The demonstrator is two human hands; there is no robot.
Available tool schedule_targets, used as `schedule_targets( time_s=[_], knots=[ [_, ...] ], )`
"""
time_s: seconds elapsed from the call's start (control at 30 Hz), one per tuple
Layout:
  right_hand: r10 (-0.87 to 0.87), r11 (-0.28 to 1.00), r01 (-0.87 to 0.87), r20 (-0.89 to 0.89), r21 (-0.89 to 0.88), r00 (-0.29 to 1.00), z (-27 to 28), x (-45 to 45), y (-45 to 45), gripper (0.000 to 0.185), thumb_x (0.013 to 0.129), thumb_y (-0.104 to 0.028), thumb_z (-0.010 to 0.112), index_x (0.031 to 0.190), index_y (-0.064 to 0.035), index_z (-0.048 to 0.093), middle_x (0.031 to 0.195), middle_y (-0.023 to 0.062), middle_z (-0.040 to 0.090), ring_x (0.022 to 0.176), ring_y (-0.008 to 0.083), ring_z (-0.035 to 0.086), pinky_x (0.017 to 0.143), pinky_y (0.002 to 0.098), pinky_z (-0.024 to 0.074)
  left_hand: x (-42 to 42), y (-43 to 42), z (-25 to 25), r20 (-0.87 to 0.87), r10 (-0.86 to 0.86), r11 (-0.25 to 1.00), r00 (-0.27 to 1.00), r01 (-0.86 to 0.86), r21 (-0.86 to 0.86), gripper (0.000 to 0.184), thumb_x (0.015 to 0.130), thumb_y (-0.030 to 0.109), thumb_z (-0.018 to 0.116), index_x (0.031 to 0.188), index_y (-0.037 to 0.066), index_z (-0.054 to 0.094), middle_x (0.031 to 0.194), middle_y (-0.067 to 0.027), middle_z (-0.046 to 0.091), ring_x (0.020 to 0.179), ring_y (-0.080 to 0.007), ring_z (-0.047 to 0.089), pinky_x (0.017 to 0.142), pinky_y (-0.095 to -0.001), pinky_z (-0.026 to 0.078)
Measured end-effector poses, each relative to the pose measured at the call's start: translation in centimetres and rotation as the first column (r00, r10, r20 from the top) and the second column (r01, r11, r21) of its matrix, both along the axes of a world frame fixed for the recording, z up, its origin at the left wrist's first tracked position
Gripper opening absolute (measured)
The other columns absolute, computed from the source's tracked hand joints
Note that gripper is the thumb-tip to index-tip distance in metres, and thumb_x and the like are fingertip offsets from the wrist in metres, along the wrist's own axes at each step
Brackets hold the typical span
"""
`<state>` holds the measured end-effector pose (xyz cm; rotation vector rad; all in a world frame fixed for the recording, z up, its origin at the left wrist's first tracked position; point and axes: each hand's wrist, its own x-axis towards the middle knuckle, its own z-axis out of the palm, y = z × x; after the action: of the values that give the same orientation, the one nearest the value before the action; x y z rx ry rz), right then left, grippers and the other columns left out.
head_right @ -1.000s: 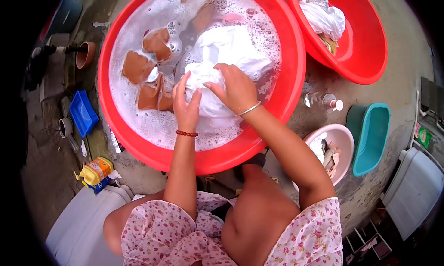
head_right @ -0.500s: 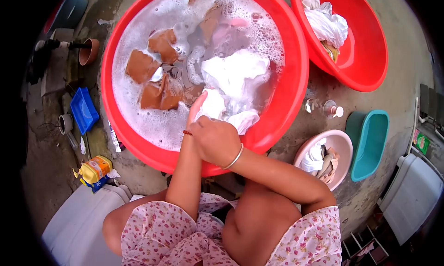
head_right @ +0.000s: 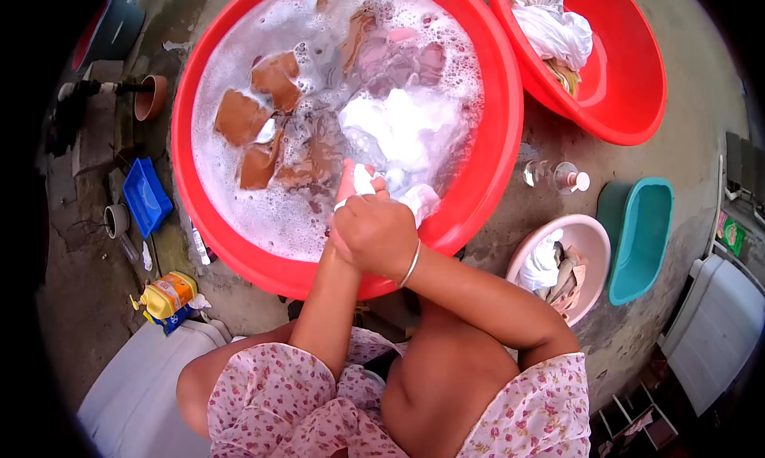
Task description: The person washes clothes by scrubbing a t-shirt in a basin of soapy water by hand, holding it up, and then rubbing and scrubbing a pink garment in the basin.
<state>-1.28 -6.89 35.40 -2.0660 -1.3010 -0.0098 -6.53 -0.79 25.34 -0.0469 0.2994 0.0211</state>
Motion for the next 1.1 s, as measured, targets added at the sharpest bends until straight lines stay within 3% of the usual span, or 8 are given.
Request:
schedule_targets(
  time_s=[0.07,0.23,0.33,0.63,0.67,0.77,0.83,1.1],
  knots=[
    [-0.211,0.974,0.205,-0.060,-0.098,0.976,-2.2,3.3,0.8,0.019,0.068,-0.017,0.065,0.058,-0.0071,0.052,0.059,0.0082,0.052,0.054,0.0260,0.056,0.047,0.0365,0.0438,1.8,-0.1,5.0,-0.452,-0.021,0.999,0.892,-0.004,-0.054,0.036,0.096,0.039,0.037,0.106,0.009,0.054,0.100,-0.0067,0.061,0.094,-0.0179,0.059,0.082,-0.0364,0.049],
    [-0.270,0.961,0.260,-0.116,-0.097,0.956,-0.8,3.8,0.2,0.021,0.069,-0.015,0.066,0.059,-0.0073,0.049,0.061,0.0089,0.050,0.052,0.0275,0.053,0.046,0.0368,0.0403,2.1,-1.1,5.1,-0.573,0.076,0.993,0.816,-0.011,0.116,0.040,0.093,0.044,0.039,0.106,0.010,0.055,0.102,-0.0089,0.062,0.094,-0.0234,0.060,0.083,-0.0373,0.049],
    [0.018,1.000,-0.016,-0.115,0.018,0.993,0.4,-0.7,-1.0,0.021,0.065,-0.014,0.067,0.060,-0.0079,0.047,0.061,0.0071,0.047,0.052,0.0248,0.053,0.047,0.0354,0.0412,-0.2,2.3,0.0,0.085,-0.084,0.948,0.993,0.106,-0.301,0.036,0.093,0.045,0.040,0.089,0.014,0.056,0.086,-0.0070,0.058,0.083,-0.0191,0.058,0.073,-0.0322,0.048],
    [-0.138,0.990,0.131,-0.146,-0.057,0.980,-1.6,3.9,-0.4,0.015,0.065,-0.016,0.063,0.058,-0.0081,0.052,0.058,0.0088,0.051,0.052,0.0272,0.054,0.047,0.0385,0.0432,1.9,-0.7,5.9,-0.619,-0.016,1.000,0.785,0.001,-0.024,0.031,0.094,0.030,0.040,0.104,0.006,0.057,0.101,-0.0101,0.062,0.092,-0.0222,0.060,0.082,-0.0361,0.049],
    [-0.084,0.996,0.079,-0.148,-0.036,0.985,-0.2,1.7,-0.7,0.016,0.063,-0.014,0.066,0.058,-0.0085,0.051,0.056,0.0071,0.049,0.051,0.0251,0.054,0.047,0.0370,0.0433,0.0,0.6,1.8,-0.088,-0.164,0.958,0.983,0.137,-0.254,0.029,0.094,0.032,0.041,0.091,0.009,0.058,0.090,-0.0090,0.063,0.084,-0.0209,0.061,0.075,-0.0345,0.050],
    [0.071,0.997,-0.071,-0.194,0.004,0.978,-0.5,-1.4,-1.4,0.016,0.062,-0.014,0.066,0.060,-0.0088,0.051,0.057,0.0070,0.049,0.054,0.0253,0.055,0.049,0.0367,0.0441,-1.5,1.6,-3.0,0.107,-0.112,0.915,0.988,0.145,-0.377,0.029,0.095,0.033,0.040,0.089,0.010,0.057,0.087,-0.0088,0.062,0.080,-0.0202,0.061,0.069,-0.0322,0.051],
    [-0.062,0.998,0.063,-0.157,0.001,0.986,-2.1,2.3,-0.1,0.014,0.064,-0.011,0.063,0.059,-0.0081,0.051,0.058,0.0100,0.050,0.051,0.0279,0.053,0.047,0.0387,0.0422,-0.1,-0.8,2.4,-0.517,0.012,0.996,0.856,-0.055,-0.069,0.029,0.096,0.031,0.037,0.100,0.010,0.056,0.094,-0.0087,0.062,0.085,-0.0212,0.061,0.073,-0.0336,0.052],
    [-0.006,0.997,0.024,-0.225,0.078,0.974,0.5,-0.3,-1.1,0.019,0.061,-0.008,0.065,0.056,-0.0104,0.047,0.054,0.0066,0.045,0.048,0.0225,0.052,0.044,0.0337,0.0411,-0.2,1.2,3.0,-0.358,-0.124,0.990,0.926,0.089,-0.113,0.022,0.095,0.030,0.046,0.080,0.014,0.047,0.072,0.0008,0.049,0.065,-0.0114,0.050,0.057,-0.0295,0.044]
  ],
)
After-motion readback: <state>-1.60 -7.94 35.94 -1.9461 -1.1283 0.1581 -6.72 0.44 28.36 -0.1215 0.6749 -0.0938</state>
